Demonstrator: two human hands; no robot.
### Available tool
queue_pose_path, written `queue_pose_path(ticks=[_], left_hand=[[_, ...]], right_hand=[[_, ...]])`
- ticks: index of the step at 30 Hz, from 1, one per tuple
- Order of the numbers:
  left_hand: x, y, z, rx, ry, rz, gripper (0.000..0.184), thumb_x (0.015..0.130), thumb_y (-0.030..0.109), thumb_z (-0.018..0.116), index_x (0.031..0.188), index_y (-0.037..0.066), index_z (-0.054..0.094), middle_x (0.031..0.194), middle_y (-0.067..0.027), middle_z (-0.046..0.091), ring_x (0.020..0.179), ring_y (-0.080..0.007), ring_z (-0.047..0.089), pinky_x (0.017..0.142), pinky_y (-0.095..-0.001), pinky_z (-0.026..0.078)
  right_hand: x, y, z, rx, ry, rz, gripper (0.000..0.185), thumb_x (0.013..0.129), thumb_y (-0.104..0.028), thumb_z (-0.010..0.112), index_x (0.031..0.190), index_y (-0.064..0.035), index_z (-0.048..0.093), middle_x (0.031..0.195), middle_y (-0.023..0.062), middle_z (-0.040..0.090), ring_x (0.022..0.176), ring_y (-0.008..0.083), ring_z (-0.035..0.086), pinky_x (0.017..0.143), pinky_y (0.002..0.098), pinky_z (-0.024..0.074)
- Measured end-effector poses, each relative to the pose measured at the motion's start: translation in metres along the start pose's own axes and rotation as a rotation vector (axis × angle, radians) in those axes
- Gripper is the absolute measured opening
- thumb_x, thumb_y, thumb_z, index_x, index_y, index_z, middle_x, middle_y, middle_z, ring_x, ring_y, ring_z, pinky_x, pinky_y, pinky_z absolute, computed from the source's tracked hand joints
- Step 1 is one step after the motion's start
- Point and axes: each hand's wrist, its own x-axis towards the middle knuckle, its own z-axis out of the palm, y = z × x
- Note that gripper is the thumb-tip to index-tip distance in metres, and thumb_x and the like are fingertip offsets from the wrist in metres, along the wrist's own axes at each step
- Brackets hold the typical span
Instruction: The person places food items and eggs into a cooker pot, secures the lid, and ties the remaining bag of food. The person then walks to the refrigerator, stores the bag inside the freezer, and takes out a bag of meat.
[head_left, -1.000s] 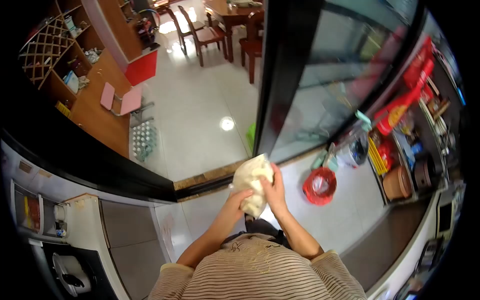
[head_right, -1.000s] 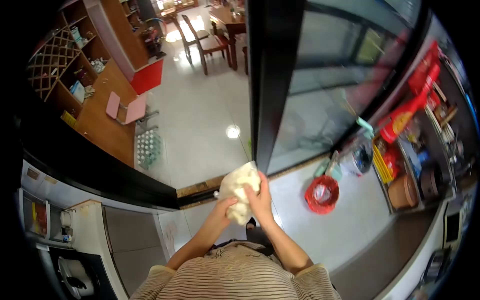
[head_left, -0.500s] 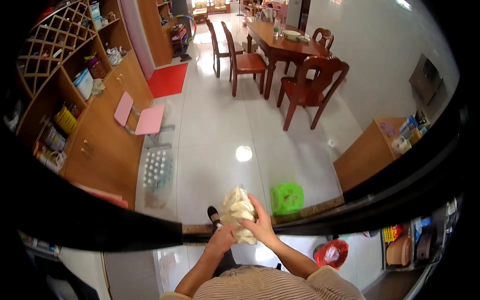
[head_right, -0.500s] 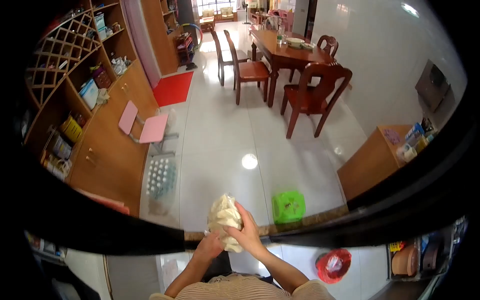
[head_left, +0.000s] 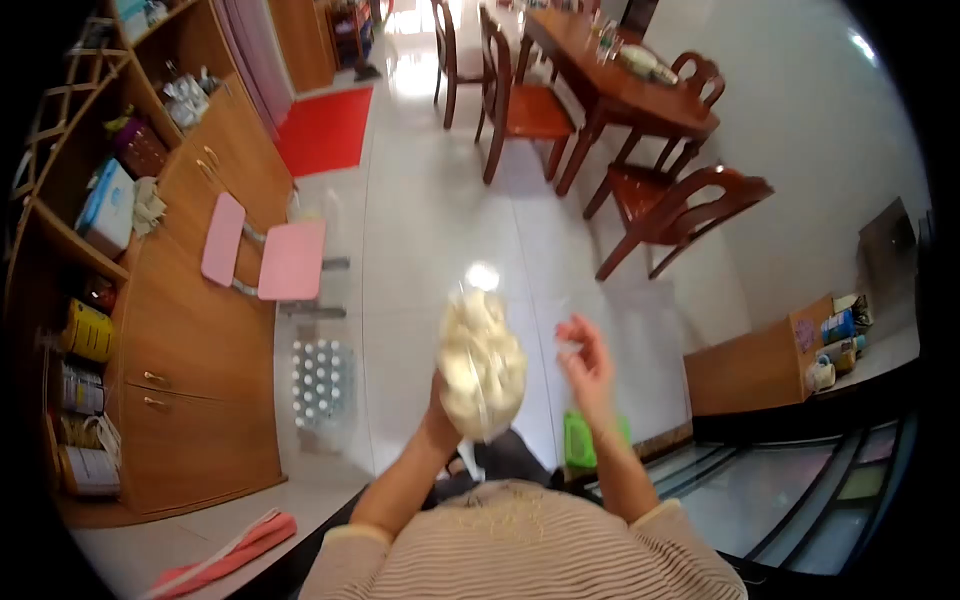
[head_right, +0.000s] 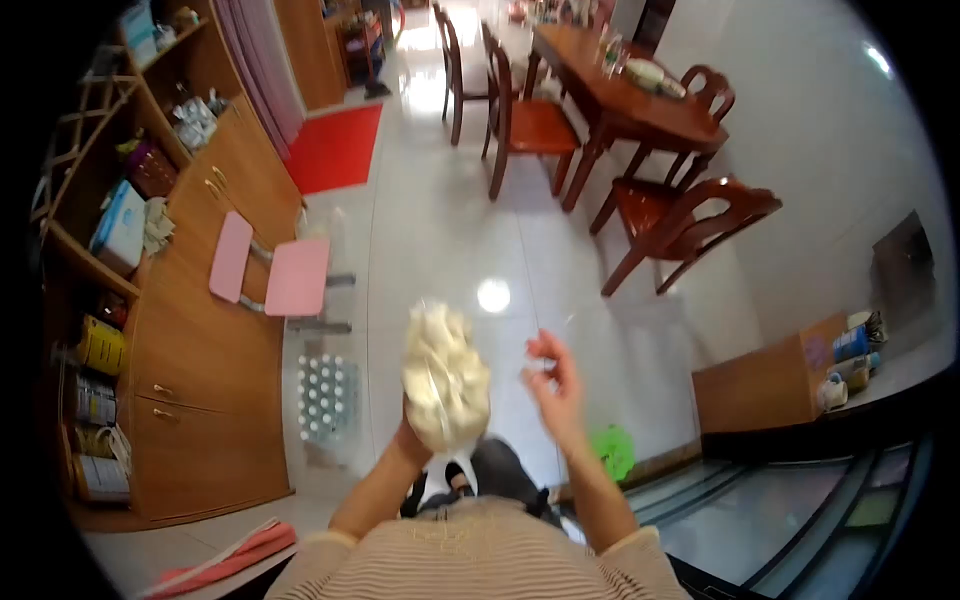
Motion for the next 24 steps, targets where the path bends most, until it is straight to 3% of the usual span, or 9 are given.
queue_pose_path(ticks=[4,7,10,12,14,17,19,22,24], left_hand=[[0.084,0.084,0.061,0.272,0.225,0.023,0.063,0.089,0.048,0.050,0.136,0.009,0.036,0.129,-0.0153,0.048,0.102,-0.0403,0.057,0.087,-0.0485,0.050],[0.140,0.165,0.029,0.318,0.413,0.119,0.048,0.090,0.041,0.052,0.126,0.010,0.044,0.117,-0.0108,0.053,0.099,-0.0314,0.058,0.088,-0.0517,0.050],[0.204,0.232,0.028,0.488,0.390,0.346,0.046,0.087,0.034,0.058,0.124,0.011,0.045,0.114,-0.0079,0.054,0.100,-0.0255,0.058,0.084,-0.0432,0.052],[0.239,0.278,0.036,0.396,0.384,0.357,0.044,0.085,0.030,0.060,0.123,0.012,0.046,0.111,-0.0047,0.054,0.099,-0.0200,0.057,0.082,-0.0377,0.052],[0.273,0.332,0.021,0.126,0.105,0.172,0.044,0.085,0.034,0.060,0.121,0.013,0.048,0.114,-0.0041,0.055,0.095,-0.0216,0.058,0.079,-0.0410,0.053],[0.308,0.382,0.038,0.201,0.385,0.307,0.035,0.082,0.028,0.065,0.111,0.012,0.052,0.104,-0.0029,0.055,0.093,-0.0196,0.057,0.072,-0.0351,0.053],[0.350,0.426,0.037,0.386,0.727,0.494,0.033,0.081,0.025,0.066,0.107,0.011,0.052,0.100,-0.0026,0.055,0.092,-0.0181,0.056,0.069,-0.0321,0.052],[0.394,0.516,-0.034,0.190,0.307,0.331,0.041,0.084,0.030,0.064,0.117,0.009,0.051,0.112,-0.0057,0.056,0.100,-0.0227,0.056,0.085,-0.0363,0.049],[0.434,0.556,-0.045,0.251,0.263,0.287,0.046,0.087,0.028,0.062,0.126,0.008,0.048,0.120,-0.0080,0.055,0.107,-0.0245,0.055,0.092,-0.0380,0.047]], right_hand=[[0.103,0.061,-0.019,0.026,0.226,0.328,0.028,0.087,-0.013,0.059,0.114,-0.0033,0.058,0.097,0.0051,0.064,0.087,0.0126,0.060,0.067,0.0243,0.0477],[0.190,0.117,-0.022,-0.022,0.314,0.433,0.026,0.087,-0.015,0.060,0.110,-0.0018,0.059,0.093,0.0049,0.064,0.082,0.0130,0.061,0.064,0.0247,0.0479],[0.294,0.144,0.007,0.069,0.348,0.451,0.027,0.086,-0.017,0.061,0.108,-0.0004,0.059,0.092,0.0054,0.064,0.082,0.0132,0.061,0.063,0.0247,0.0476],[0.368,0.147,0.045,0.083,0.222,0.442,0.028,0.086,-0.016,0.061,0.108,-0.0004,0.059,0.092,0.0055,0.064,0.082,0.0131,0.061,0.063,0.0247,0.0474],[0.441,0.137,0.088,0.086,0.054,0.422,0.026,0.085,-0.016,0.061,0.107,-0.0009,0.060,0.091,0.0051,0.064,0.081,0.0128,0.061,0.063,0.0242,0.0469],[0.545,0.128,0.143,0.056,-0.195,0.361,0.024,0.087,-0.017,0.060,0.105,-0.0015,0.061,0.091,0.0052,0.064,0.081,0.0128,0.061,0.065,0.0255,0.0472],[0.630,0.140,0.192,0.055,-0.264,0.300,0.023,0.088,-0.017,0.059,0.104,-0.0015,0.061,0.091,0.0045,0.064,0.081,0.0120,0.061,0.065,0.0252,0.0468],[0.739,0.139,0.247,0.077,-0.308,0.211,0.021,0.088,-0.015,0.059,0.103,-0.0011,0.061,0.089,0.0028,0.064,0.080,0.0102,0.060,0.065,0.0233,0.0455],[0.796,0.134,0.279,0.052,-0.320,0.095,0.020,0.088,-0.013,0.060,0.104,-0.0009,0.062,0.087,0.0020,0.064,0.079,0.0094,0.059,0.064,0.0233,0.0457]])
